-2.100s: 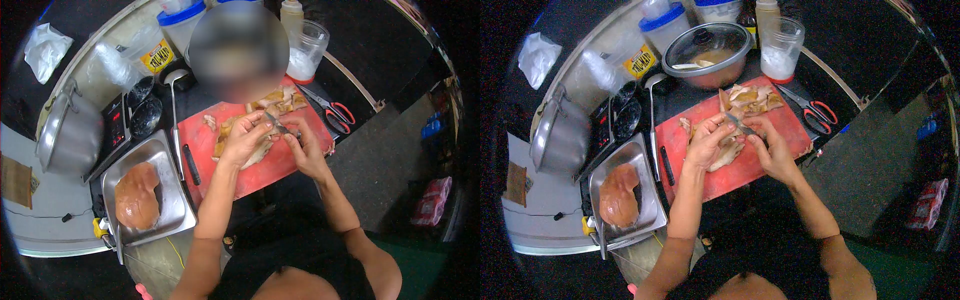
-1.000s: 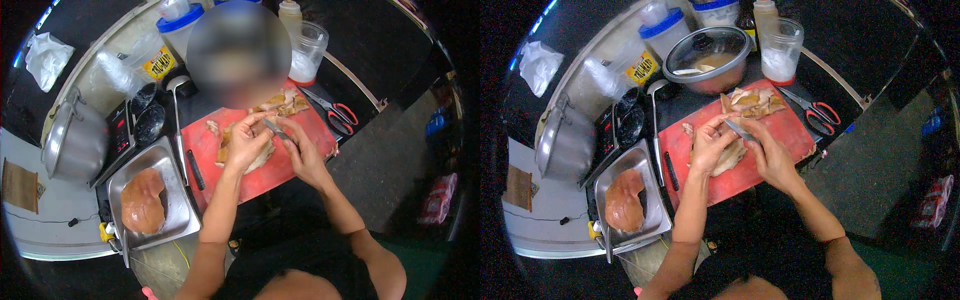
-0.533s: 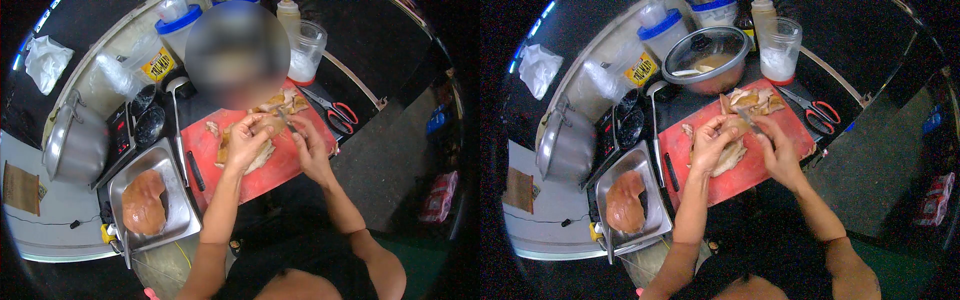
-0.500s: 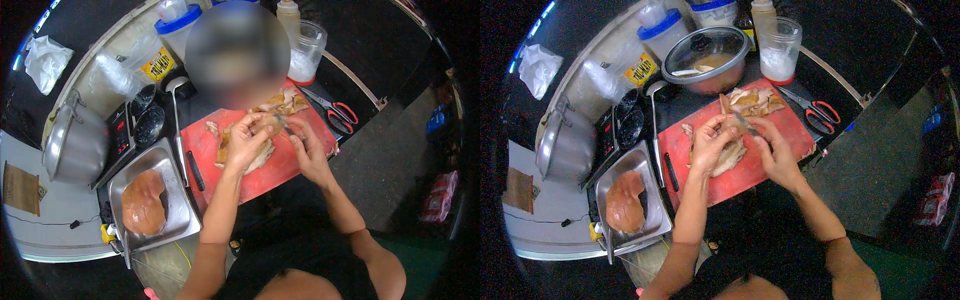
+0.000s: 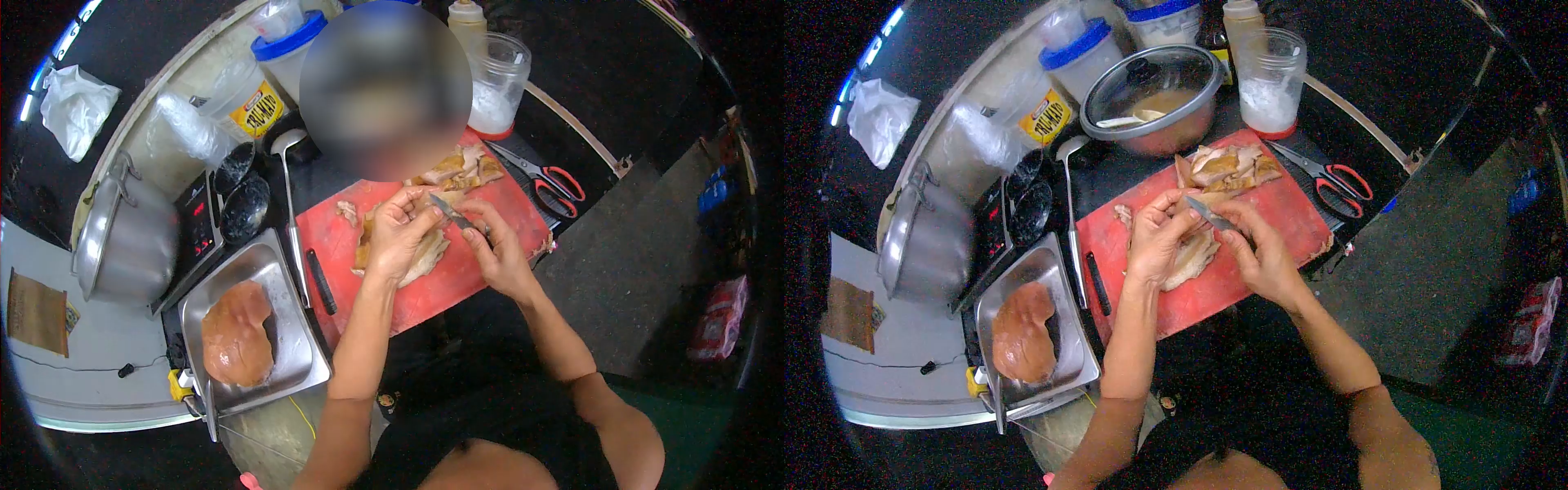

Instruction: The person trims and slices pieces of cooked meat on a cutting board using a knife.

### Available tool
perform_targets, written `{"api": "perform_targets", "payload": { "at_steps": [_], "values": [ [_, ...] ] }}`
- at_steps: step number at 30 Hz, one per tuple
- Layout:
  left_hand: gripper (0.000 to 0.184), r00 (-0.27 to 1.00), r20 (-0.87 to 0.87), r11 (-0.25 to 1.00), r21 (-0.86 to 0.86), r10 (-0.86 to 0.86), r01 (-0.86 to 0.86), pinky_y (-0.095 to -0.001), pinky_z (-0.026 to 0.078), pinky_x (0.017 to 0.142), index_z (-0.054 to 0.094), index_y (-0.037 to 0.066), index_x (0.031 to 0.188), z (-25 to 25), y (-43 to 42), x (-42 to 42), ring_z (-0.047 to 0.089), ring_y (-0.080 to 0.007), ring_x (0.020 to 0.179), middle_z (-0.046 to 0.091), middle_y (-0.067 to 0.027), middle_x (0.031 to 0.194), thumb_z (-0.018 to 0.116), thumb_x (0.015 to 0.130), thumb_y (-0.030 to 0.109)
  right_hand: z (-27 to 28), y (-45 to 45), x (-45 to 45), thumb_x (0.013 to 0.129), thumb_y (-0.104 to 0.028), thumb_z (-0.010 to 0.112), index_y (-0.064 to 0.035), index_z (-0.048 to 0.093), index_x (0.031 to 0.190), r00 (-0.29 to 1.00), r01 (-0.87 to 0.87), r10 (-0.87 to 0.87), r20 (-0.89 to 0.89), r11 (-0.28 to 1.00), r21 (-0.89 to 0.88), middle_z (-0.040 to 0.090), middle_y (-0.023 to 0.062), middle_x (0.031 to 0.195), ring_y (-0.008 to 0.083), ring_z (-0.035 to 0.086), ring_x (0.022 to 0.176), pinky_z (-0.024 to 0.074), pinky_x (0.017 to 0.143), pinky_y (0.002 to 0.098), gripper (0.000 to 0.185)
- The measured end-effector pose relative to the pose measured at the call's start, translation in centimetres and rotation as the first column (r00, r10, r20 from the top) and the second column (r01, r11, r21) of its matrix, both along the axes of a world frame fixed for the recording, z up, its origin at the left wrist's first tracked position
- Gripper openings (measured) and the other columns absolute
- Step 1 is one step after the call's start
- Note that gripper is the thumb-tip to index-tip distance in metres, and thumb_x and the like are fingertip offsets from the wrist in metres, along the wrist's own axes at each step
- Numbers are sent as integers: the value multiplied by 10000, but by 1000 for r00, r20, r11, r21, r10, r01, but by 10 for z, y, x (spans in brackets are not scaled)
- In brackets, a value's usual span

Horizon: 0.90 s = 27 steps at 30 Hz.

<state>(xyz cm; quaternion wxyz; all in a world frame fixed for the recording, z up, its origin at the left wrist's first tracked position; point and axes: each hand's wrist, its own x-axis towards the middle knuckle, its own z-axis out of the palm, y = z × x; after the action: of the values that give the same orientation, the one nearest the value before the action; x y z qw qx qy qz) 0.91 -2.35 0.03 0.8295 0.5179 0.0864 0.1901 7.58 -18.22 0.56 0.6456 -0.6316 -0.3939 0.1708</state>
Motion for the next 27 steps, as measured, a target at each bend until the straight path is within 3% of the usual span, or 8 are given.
{"api": "perform_targets", "payload": {
  "at_steps": [3,7,12,14,21,27],
  "values": [
    [239,997,-70,995,97,34,-27,-302,558,803,571,-10,1074,2,-1,-1,661,-158,853,661,-100,981,632,844,17,-8,-2,3,916,23,474,-9,487,1224,997,82,-82,0,995,63,564,85,1109,146,542,1062,429,931,299,310],
    [240,997,-44,998,0,64,-64,-310,566,775,571,-10,1064,-1,-1,2,662,-165,851,662,-105,974,644,838,26,-6,-6,16,909,29,473,-12,483,1239,986,161,-164,34,984,73,555,83,1137,151,531,1068,420,931,297,333],
    [251,998,-32,999,9,53,-52,-307,567,771,569,-15,1071,-3,1,1,666,-169,828,661,-109,977,647,835,18,4,-4,4,922,11,472,-10,459,1265,997,-30,35,-74,997,70,530,90,1195,153,512,1113,435,941,308,344],
    [254,999,-22,999,17,46,-45,-271,548,766,573,-19,1089,1,-1,0,637,-129,847,647,-79,977,630,841,-8,5,-1,1,926,3,474,-11,451,1274,994,-59,65,-88,996,66,527,94,1206,158,514,1116,441,942,310,348],
    [257,999,-23,998,43,46,-45,-254,528,771,575,-24,1088,3,-3,-2,624,-112,855,644,-64,969,627,836,-29,1,0,5,929,3,477,-2,462,1265,998,-55,54,-20,997,-50,546,104,1196,181,527,1127,440,953,311,337],
    [240,998,-41,997,66,53,-50,-236,516,745,594,-11,1065,-1,-2,1,619,-100,835,646,-60,957,645,830,-15,-6,2,11,921,30,464,7,478,1247,997,76,-75,-20,993,85,557,112,1196,174,527,1133,435,958,309,328]
  ]
}}
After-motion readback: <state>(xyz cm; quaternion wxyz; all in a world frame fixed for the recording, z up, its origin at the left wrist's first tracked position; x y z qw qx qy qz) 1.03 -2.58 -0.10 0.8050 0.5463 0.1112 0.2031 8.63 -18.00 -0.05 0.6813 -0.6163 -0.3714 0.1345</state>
